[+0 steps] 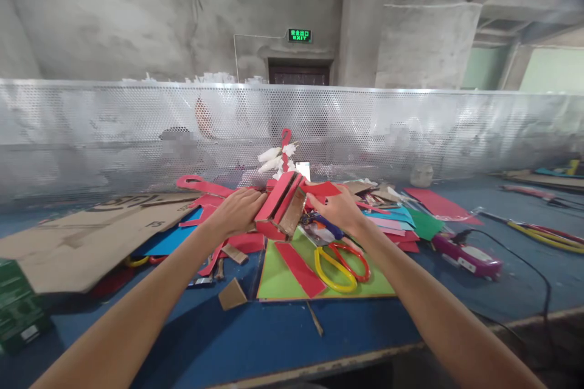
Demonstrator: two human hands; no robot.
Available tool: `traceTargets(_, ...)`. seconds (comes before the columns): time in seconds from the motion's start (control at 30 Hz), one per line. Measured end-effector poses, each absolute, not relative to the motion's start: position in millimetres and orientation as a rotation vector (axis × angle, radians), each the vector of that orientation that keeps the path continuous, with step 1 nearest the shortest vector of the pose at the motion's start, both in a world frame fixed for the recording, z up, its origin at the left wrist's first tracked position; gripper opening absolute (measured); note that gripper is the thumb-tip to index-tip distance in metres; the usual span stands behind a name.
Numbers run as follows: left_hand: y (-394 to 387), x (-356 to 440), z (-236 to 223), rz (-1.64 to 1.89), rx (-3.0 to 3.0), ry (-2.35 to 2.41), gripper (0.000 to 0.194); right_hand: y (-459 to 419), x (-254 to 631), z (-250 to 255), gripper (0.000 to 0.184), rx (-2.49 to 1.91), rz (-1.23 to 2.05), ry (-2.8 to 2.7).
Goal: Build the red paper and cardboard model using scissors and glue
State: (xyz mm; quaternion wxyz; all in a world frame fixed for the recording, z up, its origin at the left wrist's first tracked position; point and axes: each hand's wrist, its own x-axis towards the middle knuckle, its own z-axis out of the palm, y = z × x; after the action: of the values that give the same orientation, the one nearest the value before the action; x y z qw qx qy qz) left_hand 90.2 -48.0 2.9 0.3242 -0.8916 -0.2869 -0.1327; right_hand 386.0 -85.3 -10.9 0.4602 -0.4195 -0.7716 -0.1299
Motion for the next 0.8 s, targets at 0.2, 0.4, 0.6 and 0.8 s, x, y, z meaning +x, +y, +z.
traceTargets(0.2, -47.3, 89.6, 2.2, -0.362, -2.356, -0.755, 0.036, -88.6, 389.2, -10.2, 0.031, -0.937, -0.257, -1.930)
traceTargets(0.4, -47.2, 88.5, 1.5, -0.425, -2.394, -0.758, 0.033, -88.3, 388.1, -11.3, 0.036, -0.894, -0.243, -1.974)
traceTargets(0.6, -48.5, 89.7, 4.7, -0.421, -2.375, -0.746, 0.029, -85.9, 382.1, -14.2, 0.041, -0.857, -0.309, -1.936)
traceTargets(0.8, -49.1, 89.6, 5.7, -0.419, -2.369, -0.736, 0.027, -84.2, 384.1, -15.2, 0.048, -0.838, -0.349, -1.985)
